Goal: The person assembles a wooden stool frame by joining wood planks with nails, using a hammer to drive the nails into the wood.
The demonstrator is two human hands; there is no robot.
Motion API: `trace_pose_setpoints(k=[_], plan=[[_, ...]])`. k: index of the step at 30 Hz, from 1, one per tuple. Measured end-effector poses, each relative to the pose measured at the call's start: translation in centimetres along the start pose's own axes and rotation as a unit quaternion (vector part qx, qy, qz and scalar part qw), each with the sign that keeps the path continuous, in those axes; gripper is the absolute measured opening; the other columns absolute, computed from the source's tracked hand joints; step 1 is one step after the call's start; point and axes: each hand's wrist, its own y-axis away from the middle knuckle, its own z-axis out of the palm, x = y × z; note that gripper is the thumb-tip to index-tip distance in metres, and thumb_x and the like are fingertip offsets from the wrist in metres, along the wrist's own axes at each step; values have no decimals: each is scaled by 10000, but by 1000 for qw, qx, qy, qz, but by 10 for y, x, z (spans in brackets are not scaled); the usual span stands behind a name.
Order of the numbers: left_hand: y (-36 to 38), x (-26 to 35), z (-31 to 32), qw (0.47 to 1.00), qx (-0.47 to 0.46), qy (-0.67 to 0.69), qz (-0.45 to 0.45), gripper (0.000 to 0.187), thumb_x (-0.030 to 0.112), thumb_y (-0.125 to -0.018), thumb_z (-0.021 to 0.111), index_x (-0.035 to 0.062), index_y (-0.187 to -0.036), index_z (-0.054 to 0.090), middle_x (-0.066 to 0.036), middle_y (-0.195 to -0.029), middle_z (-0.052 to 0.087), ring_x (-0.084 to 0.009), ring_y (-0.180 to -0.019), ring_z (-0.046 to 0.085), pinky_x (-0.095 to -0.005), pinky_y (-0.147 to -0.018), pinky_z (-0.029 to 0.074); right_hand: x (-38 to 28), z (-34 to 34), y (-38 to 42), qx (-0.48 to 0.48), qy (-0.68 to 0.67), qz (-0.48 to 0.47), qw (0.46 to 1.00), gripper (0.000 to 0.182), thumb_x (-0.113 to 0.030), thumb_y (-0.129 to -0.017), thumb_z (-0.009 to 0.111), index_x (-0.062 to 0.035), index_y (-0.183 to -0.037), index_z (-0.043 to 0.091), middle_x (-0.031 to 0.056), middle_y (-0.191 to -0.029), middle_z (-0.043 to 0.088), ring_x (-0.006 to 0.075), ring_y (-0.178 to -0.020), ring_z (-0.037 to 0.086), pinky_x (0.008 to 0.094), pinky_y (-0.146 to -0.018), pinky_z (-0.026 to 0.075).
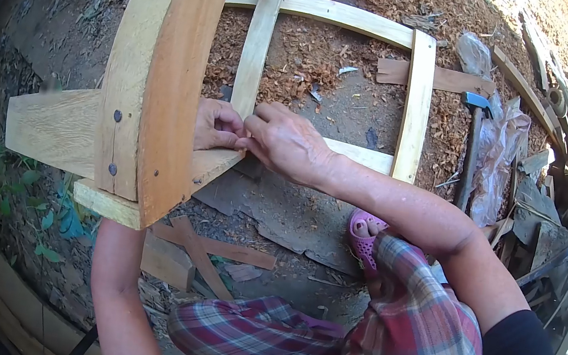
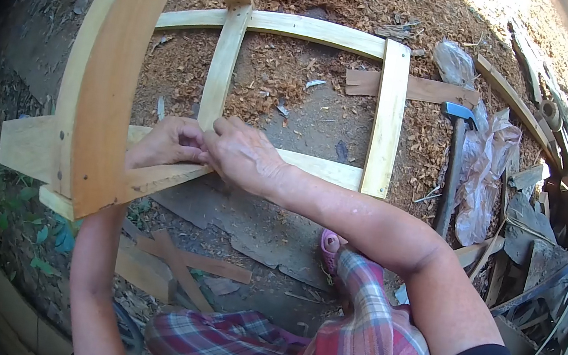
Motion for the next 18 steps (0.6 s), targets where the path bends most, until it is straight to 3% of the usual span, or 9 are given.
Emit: trace_pose_setpoints(k=[3, 4, 5, 7, 10, 11, 13, 16, 18], plan=[[-2, -7, -1, 999, -17, 28, 18, 96, -4, -781, 759, 17, -864, 716, -25, -848, 654, -87, -777, 627, -237, -694, 502, 17, -43, 30, 104, -64, 83, 989, 181, -216, -934, 636, -51, -1007, 629, 114, -868, 584, 226, -704, 609, 346, -619, 530], [-2, -7, -1, 1000, -11, 21, 21, 99, -10, -771, 762, 24, -855, 721, -27, -846, 653, -94, -775, 629, -239, -696, 502, 33, -55, 48, 125, -62, 140, 980, 148, -161, -928, 647, -39, -1012, 641, 83, -854, 595, 151, -644, 586, 295, -562, 511], [-2, -7, -1, 1000, -5, 14, 24, 102, -16, -762, 764, 31, -845, 726, -28, -845, 651, -100, -773, 630, -240, -697, 503, 44, -76, 68, 132, -47, 212, 967, 175, -183, -944, 622, -17, -999, 625, 95, -902, 613, 162, -703, 612, 307, -618, 529], [-2, -6, -2, 999, -5, 14, 34, 103, -25, -757, 762, 36, -834, 727, -25, -835, 640, -97, -774, 622, -238, -702, 500, 83, -103, 116, 193, 72, 287, 936, 142, -134, -932, 624, -22, -1018, 632, 86, -859, 607, 156, -677, 593, 294, -623, 515], [-1, -8, -2, 998, 0, 1, 65, 106, -35, -751, 757, 45, -813, 728, -19, -821, 620, -94, -780, 606, -236, -711, 492, 147, -131, 197, 225, 236, 405, 854, 277, -205, -905, 658, -31, -1103, 572, 159, -1021, 597, 287, -941, 580, 394, -824, 474], [-1, -10, -2, 996, 9, -12, 87, 106, -37, -749, 755, 50, -803, 727, -17, -816, 610, -92, -784, 598, -237, -716, 486, 164, -133, 221, 225, 237, 408, 852, 277, -205, -905, 658, -31, -1103, 572, 159, -1021, 597, 287, -941, 580, 394, -824, 474], [-2, -12, -3, 995, 4, -16, 95, 105, -32, -748, 757, 53, -802, 725, -16, -814, 604, -94, -785, 593, -239, -719, 480, 192, -131, 258, 233, 339, 494, 766, 425, -305, -859, 703, -34, -1137, 533, 194, -1101, 573, 360, -1066, 523, 452, -913, 420], [-2, -13, -2, 997, -5, 6, 79, 104, -22, -746, 761, 56, -799, 717, -14, -814, 592, -101, -784, 586, -246, -718, 470, 212, -128, 277, 195, 266, 561, 759, 504, -364, -827, 723, -19, -1137, 527, 197, -1124, 568, 382, -1078, 516, 470, -920, 415], [-3, -13, -3, 998, -13, 30, 56, 104, -18, -745, 763, 56, -797, 712, -14, -817, 586, -106, -781, 584, -250, -714, 464, 214, -129, 278, 215, 281, 540, 764, 496, -346, -829, 717, -4, -1132, 524, 232, -1102, 586, 400, -1059, 538, 477, -914, 429]])
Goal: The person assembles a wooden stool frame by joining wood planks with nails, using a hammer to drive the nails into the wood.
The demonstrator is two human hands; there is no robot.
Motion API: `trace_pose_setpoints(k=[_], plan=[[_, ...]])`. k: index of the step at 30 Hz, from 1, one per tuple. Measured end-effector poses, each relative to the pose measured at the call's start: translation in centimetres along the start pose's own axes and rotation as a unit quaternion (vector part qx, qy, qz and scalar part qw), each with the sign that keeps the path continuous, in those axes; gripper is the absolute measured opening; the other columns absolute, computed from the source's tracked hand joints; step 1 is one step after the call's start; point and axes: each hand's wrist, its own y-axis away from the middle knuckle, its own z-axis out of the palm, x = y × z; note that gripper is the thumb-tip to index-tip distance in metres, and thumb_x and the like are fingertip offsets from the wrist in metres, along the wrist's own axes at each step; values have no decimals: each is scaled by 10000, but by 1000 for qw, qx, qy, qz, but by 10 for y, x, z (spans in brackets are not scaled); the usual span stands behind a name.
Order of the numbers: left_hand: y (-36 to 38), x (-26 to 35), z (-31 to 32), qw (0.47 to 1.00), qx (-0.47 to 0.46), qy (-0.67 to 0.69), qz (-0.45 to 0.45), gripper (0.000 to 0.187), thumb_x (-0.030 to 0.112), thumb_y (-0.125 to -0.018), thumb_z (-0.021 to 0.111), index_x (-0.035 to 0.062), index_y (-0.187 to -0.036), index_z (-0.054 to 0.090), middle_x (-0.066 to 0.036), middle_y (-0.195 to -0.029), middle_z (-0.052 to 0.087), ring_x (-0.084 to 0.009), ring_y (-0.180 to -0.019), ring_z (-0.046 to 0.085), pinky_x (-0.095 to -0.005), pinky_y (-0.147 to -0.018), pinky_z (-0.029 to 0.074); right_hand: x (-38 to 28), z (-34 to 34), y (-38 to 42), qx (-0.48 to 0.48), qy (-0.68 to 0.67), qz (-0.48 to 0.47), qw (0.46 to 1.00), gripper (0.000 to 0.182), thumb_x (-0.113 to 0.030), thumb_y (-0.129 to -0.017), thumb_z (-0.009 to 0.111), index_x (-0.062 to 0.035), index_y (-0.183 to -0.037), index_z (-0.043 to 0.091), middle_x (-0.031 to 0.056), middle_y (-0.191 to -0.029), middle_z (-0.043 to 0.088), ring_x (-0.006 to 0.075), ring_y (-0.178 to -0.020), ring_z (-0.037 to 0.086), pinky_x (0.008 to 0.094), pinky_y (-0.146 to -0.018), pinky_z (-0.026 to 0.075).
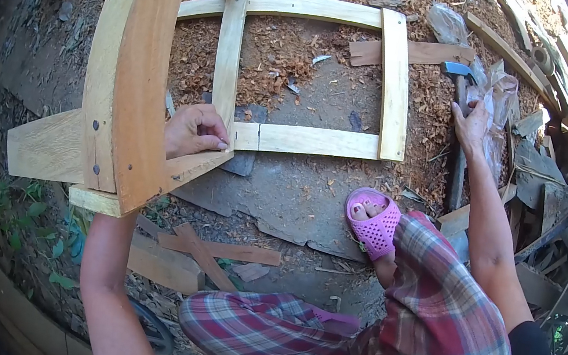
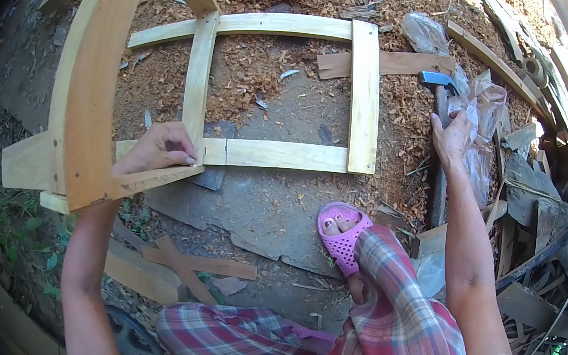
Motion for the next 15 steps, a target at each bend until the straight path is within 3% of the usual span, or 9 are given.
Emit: trace_pose_setpoints(k=[2, 3, 7, 9, 10, 12, 13, 14, 15], plan=[[-2, 6, -2, 998, -14, -61, -9, 105, -4, -749, 767, 52, -811, 704, -10, -820, 570, -106, -774, 573, -252, -700, 454, 3, 3, -11, -95, 10, -1, 995, 482, -321, -843, 698, 16, -1133, 513, 273, -1057, 605, 420, -1037, 561, 486, -898, 446], [-3, 8, -3, 998, -15, -61, -9, 105, -4, -749, 767, 52, -811, 704, -10, -820, 570, -106, -774, 573, -252, -700, 454, 4, 6, -11, -49, 10, -54, 997, 428, -312, -870, 682, 38, -1050, 514, 260, -908, 619, 398, -885, 593, 479, -809, 454], [-9, 13, -6, 996, -45, -73, -7, 109, 17, -747, 773, 46, -803, 684, -13, -817, 562, -113, -768, 562, -267, -687, 446, 6, 7, -6, -6, -7, -58, 998, 401, -273, -895, 651, 47, -1090, 507, 256, -923, 621, 402, -871, 595, 484, -807, 457], [-11, 13, -8, 994, -58, -93, 0, 113, 19, -745, 773, 44, -798, 676, -16, -816, 561, -116, -771, 559, -271, -687, 445, -6, -11, 12, 111, -39, -134, 984, 354, -241, -940, 597, 37, -1139, 506, 261, -917, 621, 411, -848, 595, 481, -797, 462], [-12, 14, -9, 993, -65, -94, 4, 109, 24, -746, 767, 44, -787, 669, -19, -809, 561, -121, -777, 559, -273, -690, 444, -20, -26, 20, 111, -39, -133, 984, 354, -241, -940, 597, 37, -1139, 506, 261, -917, 621, 411, -848, 595, 481, -797, 462], [-14, 16, -9, 993, -71, -94, 10, 106, 29, -746, 762, 44, -777, 661, -23, -802, 560, -125, -784, 559, -276, -693, 442, -61, -63, 35, 84, -203, -143, 965, 297, -228, -994, 520, 1, -1183, 506, 170, -831, 607, 299, -714, 599, 404, -666, 484], [-15, 17, -9, 991, -76, -109, 15, 100, 45, -749, 755, 42, -777, 658, -25, -796, 557, -133, -786, 560, -278, -695, 442, -77, -77, 43, -4, -257, -83, 963, 267, -259, -1031, 468, -41, -1180, 511, 34, -715, 532, 139, -560, 523, 284, -506, 428], [-15, 17, -10, 989, -79, -123, 19, 97, 61, -752, 747, 41, -777, 655, -28, -789, 553, -141, -787, 561, -281, -696, 442, -95, -93, 50, -5, -256, -85, 963, 267, -259, -1031, 468, -41, -1180, 511, 34, -715, 532, 139, -560, 523, 284, -506, 428], [-15, 18, -10, 990, -77, -121, 17, 97, 61, -752, 747, 41, -777, 655, -28, -789, 553, -141, -787, 561, -281, -696, 442, -114, -110, 58, -164, -369, -39, 914, 276, -285, -1026, 483, -42, -1155, 510, 22, -686, 511, 124, -546, 507, 280, -491, 419]])
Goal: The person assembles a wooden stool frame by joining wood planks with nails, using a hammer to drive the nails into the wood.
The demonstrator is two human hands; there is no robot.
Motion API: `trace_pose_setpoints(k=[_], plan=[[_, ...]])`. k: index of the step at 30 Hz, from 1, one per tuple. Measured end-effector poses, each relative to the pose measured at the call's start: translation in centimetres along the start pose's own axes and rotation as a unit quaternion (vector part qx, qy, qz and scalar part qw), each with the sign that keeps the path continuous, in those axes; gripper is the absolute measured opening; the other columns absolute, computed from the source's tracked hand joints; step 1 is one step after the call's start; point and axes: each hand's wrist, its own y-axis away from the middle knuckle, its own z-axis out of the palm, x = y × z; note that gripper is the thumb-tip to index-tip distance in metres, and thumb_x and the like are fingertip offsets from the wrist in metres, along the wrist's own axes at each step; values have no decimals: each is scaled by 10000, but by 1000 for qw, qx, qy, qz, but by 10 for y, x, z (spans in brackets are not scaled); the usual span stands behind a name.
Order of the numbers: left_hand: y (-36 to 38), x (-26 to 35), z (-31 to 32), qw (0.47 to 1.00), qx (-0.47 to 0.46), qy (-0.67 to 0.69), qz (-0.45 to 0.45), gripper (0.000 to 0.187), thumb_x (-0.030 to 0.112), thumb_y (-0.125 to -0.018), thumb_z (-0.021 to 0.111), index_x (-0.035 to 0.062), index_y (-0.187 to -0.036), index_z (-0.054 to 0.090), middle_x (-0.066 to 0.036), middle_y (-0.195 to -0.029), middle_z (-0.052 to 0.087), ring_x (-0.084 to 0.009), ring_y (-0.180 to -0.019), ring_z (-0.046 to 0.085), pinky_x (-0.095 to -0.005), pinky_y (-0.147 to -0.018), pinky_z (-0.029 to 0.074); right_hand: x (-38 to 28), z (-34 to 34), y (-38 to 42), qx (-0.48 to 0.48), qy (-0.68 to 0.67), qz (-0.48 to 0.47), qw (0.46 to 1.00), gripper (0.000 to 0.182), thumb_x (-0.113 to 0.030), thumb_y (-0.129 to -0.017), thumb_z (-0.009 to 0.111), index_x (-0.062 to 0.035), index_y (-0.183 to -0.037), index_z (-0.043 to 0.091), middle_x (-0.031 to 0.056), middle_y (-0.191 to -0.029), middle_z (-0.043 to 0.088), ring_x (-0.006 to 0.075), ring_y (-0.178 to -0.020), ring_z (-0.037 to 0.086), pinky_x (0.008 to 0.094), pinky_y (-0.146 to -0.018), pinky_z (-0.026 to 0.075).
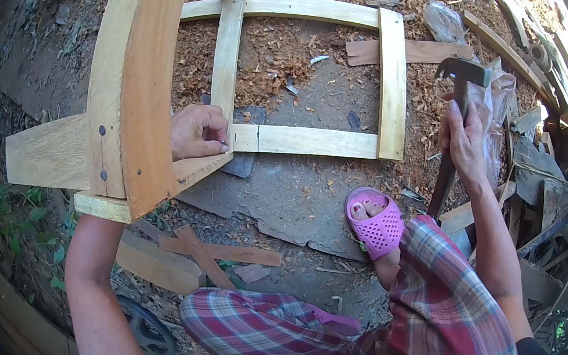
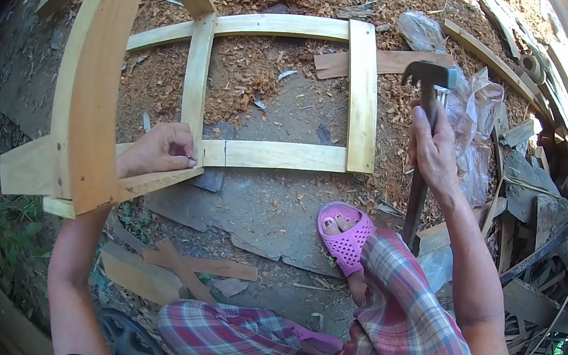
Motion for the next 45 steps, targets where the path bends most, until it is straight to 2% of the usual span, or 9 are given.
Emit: trace_pose_setpoints(k=[1, 5, 11, 17, 20, 23, 27, 31, 45], plan=[[-1, 1, 0, 1000, -5, -7, -2, 102, 75, -745, 743, 39, -774, 653, -35, -783, 556, -156, -780, 565, -289, -693, 445, -18, 9, 7, -133, -134, 81, 979, 289, -311, -1021, 499, -44, -1130, 509, 10, -657, 490, 109, -533, 492, 277, -477, 410], [-6, 6, -5, 999, -25, -39, -3, 108, 90, -720, 733, 34, -763, 652, -60, -773, 573, -205, -757, 588, -315, -681, 461, -54, 64, 28, -329, -135, 135, 925, 307, -364, -1031, 469, -62, -1006, 513, -28, -653, 475, 65, -532, 482, 233, -455, 376], [-4, 20, -5, 998, -13, -64, -17, 106, 97, -711, 735, 33, -752, 660, -78, -779, 584, -238, -757, 620, -350, -677, 486, -76, 121, 43, -452, -30, -47, 890, 393, -389, -1038, 418, -18, -1101, 531, 142, -723, 566, 273, -704, 610, 416, -670, 481], [-3, 19, -5, 994, -11, -104, -7, 124, 121, -717, 743, 34, -747, 661, -83, -797, 582, -253, -768, 620, -357, -682, 489, -102, 139, 40, -443, -82, 16, 892, 346, -359, -1035, 443, -22, -1094, 496, 113, -728, 571, 209, -670, 615, 372, -618, 503], [-2, 23, -7, 993, -25, -112, -37, 133, 134, -720, 748, 37, -745, 661, -84, -797, 579, -262, -772, 616, -362, -682, 487, -107, 133, 34, -485, -246, 129, 829, 394, -252, -984, 588, -37, -1251, 393, 37, -686, 529, 102, -542, 583, 251, -448, 478], [4, 13, 3, 994, 37, -100, -1, 138, 130, -718, 754, 34, -754, 663, -86, -800, 578, -252, -768, 610, -364, -679, 483, -115, 134, 35, -441, -91, 33, 892, 453, -270, -994, 566, -32, -1325, 371, 56, -695, 543, 105, -498, 564, 260, -440, 474], [5, -16, 12, 998, 47, -37, 16, 150, 124, -712, 765, 26, -764, 663, -86, -804, 578, -239, -757, 605, -363, -673, 478, -100, 151, 39, -385, -2, -171, 907, 478, -277, -1015, 499, -17, -1388, 351, 161, -730, 576, 293, -633, 624, 408, -603, 497], [7, -22, 19, 997, 75, -2, 17, 160, 115, -716, 769, 17, -781, 660, -85, -800, 578, -227, -746, 598, -357, -673, 480, -129, 152, 50, -393, -56, -214, 893, 396, -232, -1012, 467, -29, -1330, 350, 253, -737, 604, 441, -752, 644, 518, -670, 485], [6, -40, 25, 983, 114, 139, 40, 253, 129, -715, 808, 22, -879, 648, -79, -818, 600, -190, -778, 600, -346, -667, 476, -117, 173, 47, -444, 13, -156, 882, 400, -214, -992, 483, -20, -1319, 363, 258, -738, 608, 450, -769, 637, 520, -679, 489]])
